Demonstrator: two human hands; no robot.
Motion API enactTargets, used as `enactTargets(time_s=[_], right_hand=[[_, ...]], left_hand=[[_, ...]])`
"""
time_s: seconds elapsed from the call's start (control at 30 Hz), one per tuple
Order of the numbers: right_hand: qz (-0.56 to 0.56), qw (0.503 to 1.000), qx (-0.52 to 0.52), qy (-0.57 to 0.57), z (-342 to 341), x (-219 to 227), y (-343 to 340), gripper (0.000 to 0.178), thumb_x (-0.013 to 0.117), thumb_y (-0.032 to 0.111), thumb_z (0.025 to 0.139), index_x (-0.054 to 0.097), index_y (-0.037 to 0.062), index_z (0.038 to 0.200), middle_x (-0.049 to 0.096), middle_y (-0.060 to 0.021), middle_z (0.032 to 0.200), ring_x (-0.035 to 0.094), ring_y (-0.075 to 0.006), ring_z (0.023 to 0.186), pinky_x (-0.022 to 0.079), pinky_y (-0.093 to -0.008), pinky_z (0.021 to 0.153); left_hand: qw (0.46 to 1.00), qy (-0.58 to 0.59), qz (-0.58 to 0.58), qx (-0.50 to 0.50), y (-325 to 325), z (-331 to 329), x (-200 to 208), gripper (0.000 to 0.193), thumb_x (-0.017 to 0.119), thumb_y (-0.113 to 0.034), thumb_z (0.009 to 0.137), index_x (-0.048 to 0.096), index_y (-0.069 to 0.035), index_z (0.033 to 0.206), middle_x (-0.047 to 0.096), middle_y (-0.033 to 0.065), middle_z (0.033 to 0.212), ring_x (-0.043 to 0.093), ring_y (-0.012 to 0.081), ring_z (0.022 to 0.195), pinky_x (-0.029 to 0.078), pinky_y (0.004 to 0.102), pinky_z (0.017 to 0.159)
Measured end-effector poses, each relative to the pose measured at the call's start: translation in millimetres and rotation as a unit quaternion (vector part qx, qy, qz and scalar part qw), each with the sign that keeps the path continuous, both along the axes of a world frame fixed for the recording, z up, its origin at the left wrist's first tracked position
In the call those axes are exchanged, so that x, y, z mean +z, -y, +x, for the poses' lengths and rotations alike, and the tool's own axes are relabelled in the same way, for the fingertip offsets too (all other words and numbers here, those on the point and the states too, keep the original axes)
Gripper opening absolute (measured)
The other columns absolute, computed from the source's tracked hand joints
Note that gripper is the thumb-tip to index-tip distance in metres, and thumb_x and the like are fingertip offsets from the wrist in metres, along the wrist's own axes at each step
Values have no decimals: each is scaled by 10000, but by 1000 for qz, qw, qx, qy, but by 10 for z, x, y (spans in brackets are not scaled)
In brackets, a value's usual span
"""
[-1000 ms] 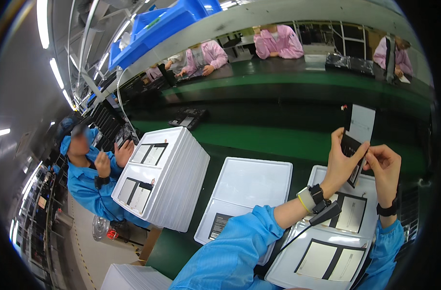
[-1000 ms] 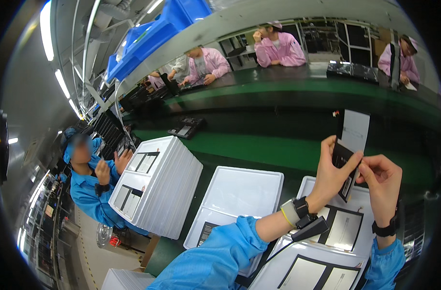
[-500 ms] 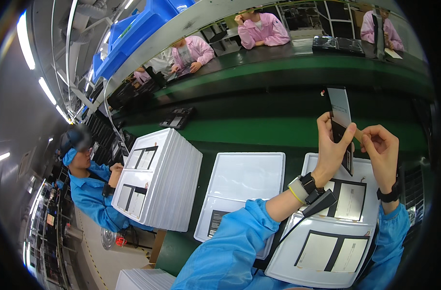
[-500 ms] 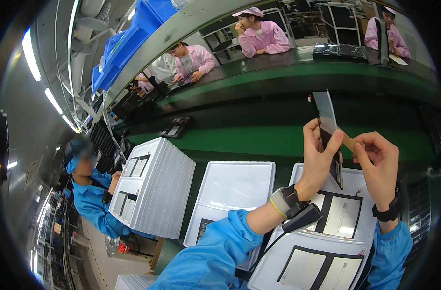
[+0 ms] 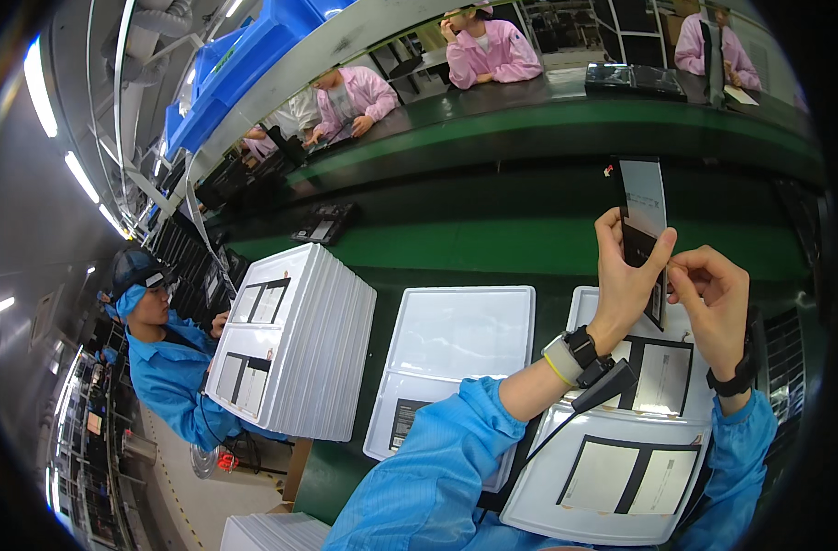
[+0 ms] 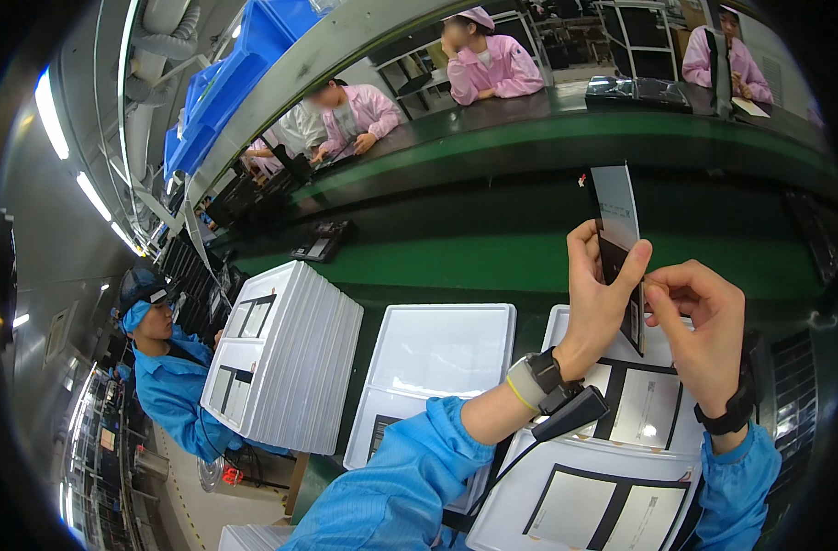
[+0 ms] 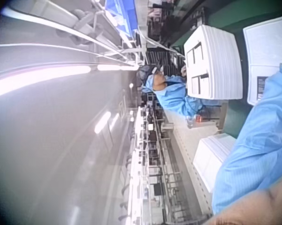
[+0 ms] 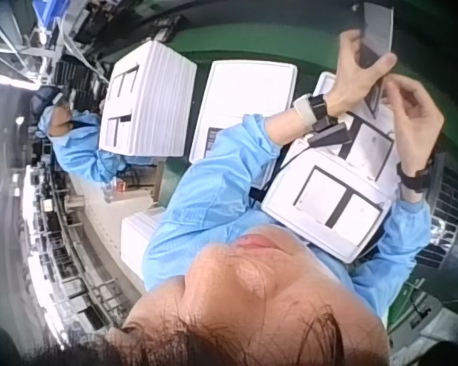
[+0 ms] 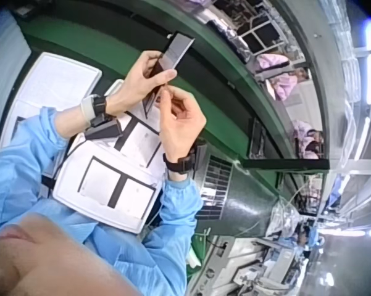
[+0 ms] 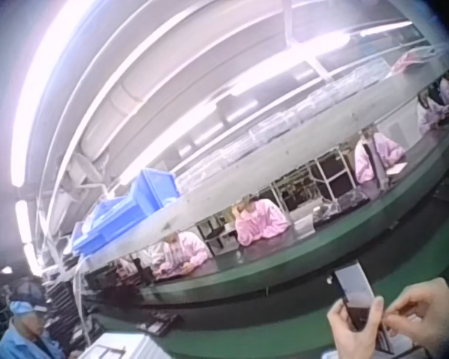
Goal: Assembling electronic components by attaching batteries to housings on a factory assembly line.
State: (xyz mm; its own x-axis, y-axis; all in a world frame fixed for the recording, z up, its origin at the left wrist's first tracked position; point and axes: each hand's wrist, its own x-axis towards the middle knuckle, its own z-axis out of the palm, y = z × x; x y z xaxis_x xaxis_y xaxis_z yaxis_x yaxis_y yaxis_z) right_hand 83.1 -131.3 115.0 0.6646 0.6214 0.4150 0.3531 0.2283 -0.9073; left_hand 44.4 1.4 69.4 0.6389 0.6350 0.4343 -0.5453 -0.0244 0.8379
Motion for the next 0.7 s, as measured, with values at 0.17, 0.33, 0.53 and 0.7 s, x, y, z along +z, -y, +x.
enactTargets(time_s=[0.17, 0.33, 0.53, 0.7], right_hand=[[-18, 999, -5, 44, 114, -57, -5, 29, 638, -40, 881, 639, -48, 908, 624, -32, 825, 611, -77, 731, 533, -218, 672], [-61, 997, -42, 11, 510, -125, 61, 36, 606, -24, 901, 628, -51, 908, 619, -22, 821, 602, -61, 724, 509, -208, 651], [-40, 981, -31, 187, 72, 10, 24, 113, 582, -90, 767, 644, -40, 847, 602, -58, 768, 613, -101, 685, 519, -229, 624], [-53, 966, -65, 245, -301, 59, 1, 148, 690, -99, 733, 665, -40, 867, 618, -93, 779, 637, -152, 659, 526, -241, 605]], left_hand=[[999, 37, -22, -4, -28, -25, -31, 570, 691, -216, 940, 338, 13, 1325, 585, 67, 1051, 556, 99, 933, 463, 246, 826], [998, 62, -18, 14, -39, -25, -83, 526, 524, -360, 1018, 342, 11, 1342, 584, 127, 1119, 615, 178, 1001, 491, 283, 892], [992, 53, -98, 60, -130, -31, -42, 557, 487, -427, 1026, 343, 27, 1315, 570, 164, 1125, 651, 216, 953, 540, 335, 869], [992, 26, -100, 66, -97, -65, 14, 580, 485, -472, 1021, 370, 22, 1300, 572, 147, 1131, 639, 196, 940, 526, 313, 795]])
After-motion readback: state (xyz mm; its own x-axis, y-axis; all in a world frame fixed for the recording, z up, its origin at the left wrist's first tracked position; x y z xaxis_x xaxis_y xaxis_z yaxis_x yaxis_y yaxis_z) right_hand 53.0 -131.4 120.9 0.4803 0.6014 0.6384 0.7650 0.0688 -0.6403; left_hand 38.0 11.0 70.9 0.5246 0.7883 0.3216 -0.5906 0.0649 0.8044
